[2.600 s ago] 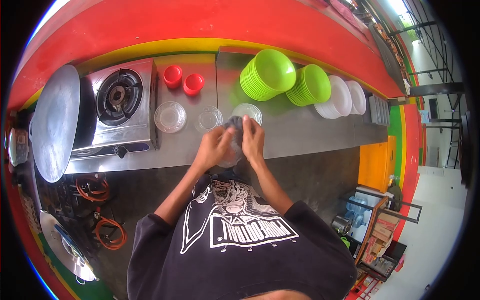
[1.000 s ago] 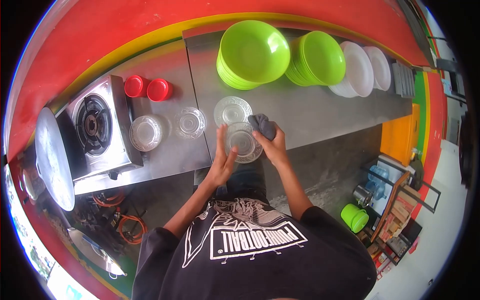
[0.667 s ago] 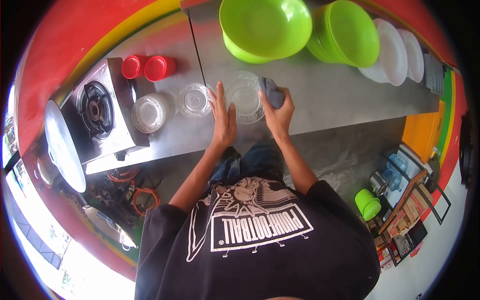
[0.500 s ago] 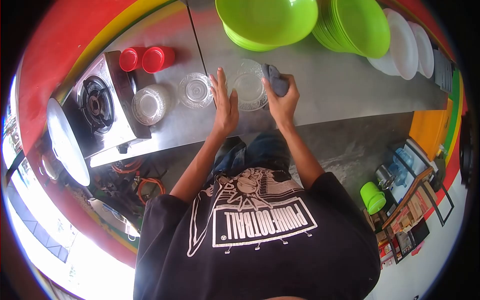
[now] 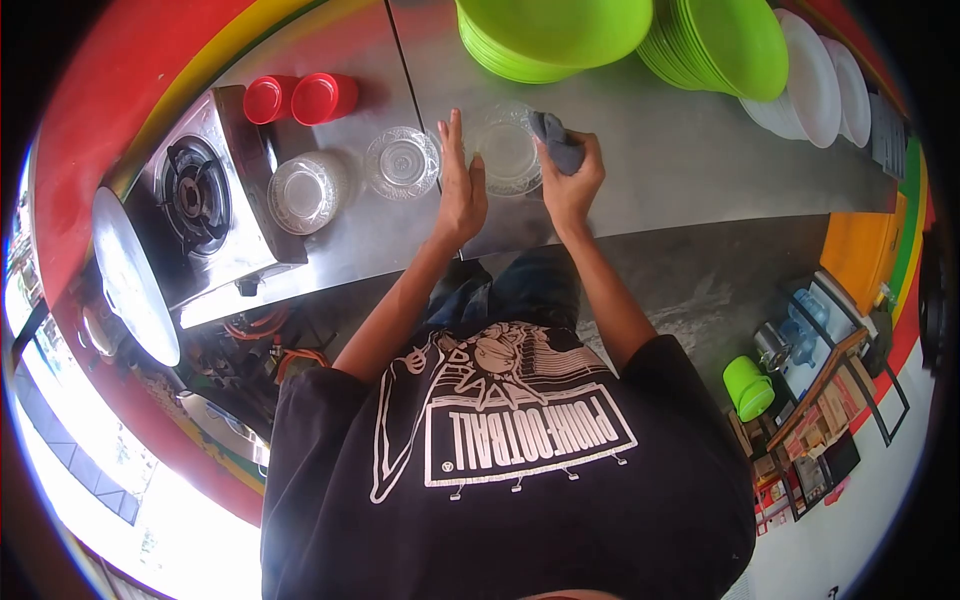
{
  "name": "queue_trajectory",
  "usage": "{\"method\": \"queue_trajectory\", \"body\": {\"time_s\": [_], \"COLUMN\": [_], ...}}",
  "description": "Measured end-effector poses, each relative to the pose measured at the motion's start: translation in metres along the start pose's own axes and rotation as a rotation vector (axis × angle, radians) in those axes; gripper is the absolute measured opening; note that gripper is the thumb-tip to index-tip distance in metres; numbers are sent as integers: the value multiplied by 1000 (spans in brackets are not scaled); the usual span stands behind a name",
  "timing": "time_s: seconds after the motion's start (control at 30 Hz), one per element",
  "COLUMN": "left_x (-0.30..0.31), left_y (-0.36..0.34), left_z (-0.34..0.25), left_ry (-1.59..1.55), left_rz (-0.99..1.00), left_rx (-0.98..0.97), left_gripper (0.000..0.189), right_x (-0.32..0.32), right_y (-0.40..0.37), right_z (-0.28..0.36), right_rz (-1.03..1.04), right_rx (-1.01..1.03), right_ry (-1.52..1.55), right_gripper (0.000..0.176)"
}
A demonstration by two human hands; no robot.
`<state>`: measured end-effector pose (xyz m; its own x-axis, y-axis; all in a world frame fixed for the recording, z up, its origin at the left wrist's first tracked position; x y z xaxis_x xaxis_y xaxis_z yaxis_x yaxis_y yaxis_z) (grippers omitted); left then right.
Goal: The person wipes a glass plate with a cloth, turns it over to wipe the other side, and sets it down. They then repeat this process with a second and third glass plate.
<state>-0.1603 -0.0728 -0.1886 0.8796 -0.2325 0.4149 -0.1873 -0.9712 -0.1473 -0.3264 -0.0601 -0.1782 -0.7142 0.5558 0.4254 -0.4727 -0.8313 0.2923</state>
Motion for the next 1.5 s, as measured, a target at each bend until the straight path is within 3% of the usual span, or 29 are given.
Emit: {"method": "queue_trajectory", "body": {"time_s": [0.6,0.8,0.83,0.93,1.1,1.2,1.33,1.5], "left_x": [0,16,22,52,102,103,95,98], "left_y": [6,2,1,-8,-18,-15,-9,-11], "left_z": [7,5,6,14,19,44,63,47], "left_ry": [123,260,255,413,649,653,532,490], "left_rz": [-105,-120,-106,-154,28,43,-81,-93], "left_rx": [-25,-54,-40,-54,84,74,-18,64], "left_gripper": [57,61,71,88,109,113,113,100], "right_x": [-19,-19,-18,-17,-16,-1,-2,-1], "right_y": [-15,-15,-16,-22,-52,-76,-85,-85], "right_z": [2,6,9,1,-3,-1,2,25], "right_rz": [-168,-160,-156,-247,-581,-445,-337,-343], "right_rx": [27,-50,-64,-153,-457,-720,-679,-724], "right_ry": [-127,-110,-96,32,406,668,614,572], "right_gripper": [33,37,37,41,41,40,40,44]}}
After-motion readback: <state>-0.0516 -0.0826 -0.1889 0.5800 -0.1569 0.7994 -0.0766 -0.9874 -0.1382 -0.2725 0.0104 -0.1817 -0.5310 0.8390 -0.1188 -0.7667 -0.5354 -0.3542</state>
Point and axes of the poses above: each hand's wrist, its own y-axis towards the middle knuckle, its own x-axis out of the back of the hand, z = x × y, the point moved 1 cm from there along y, towards the middle knuckle, and after that the axes turned 9 degrees about x, right-handed, at the moved point
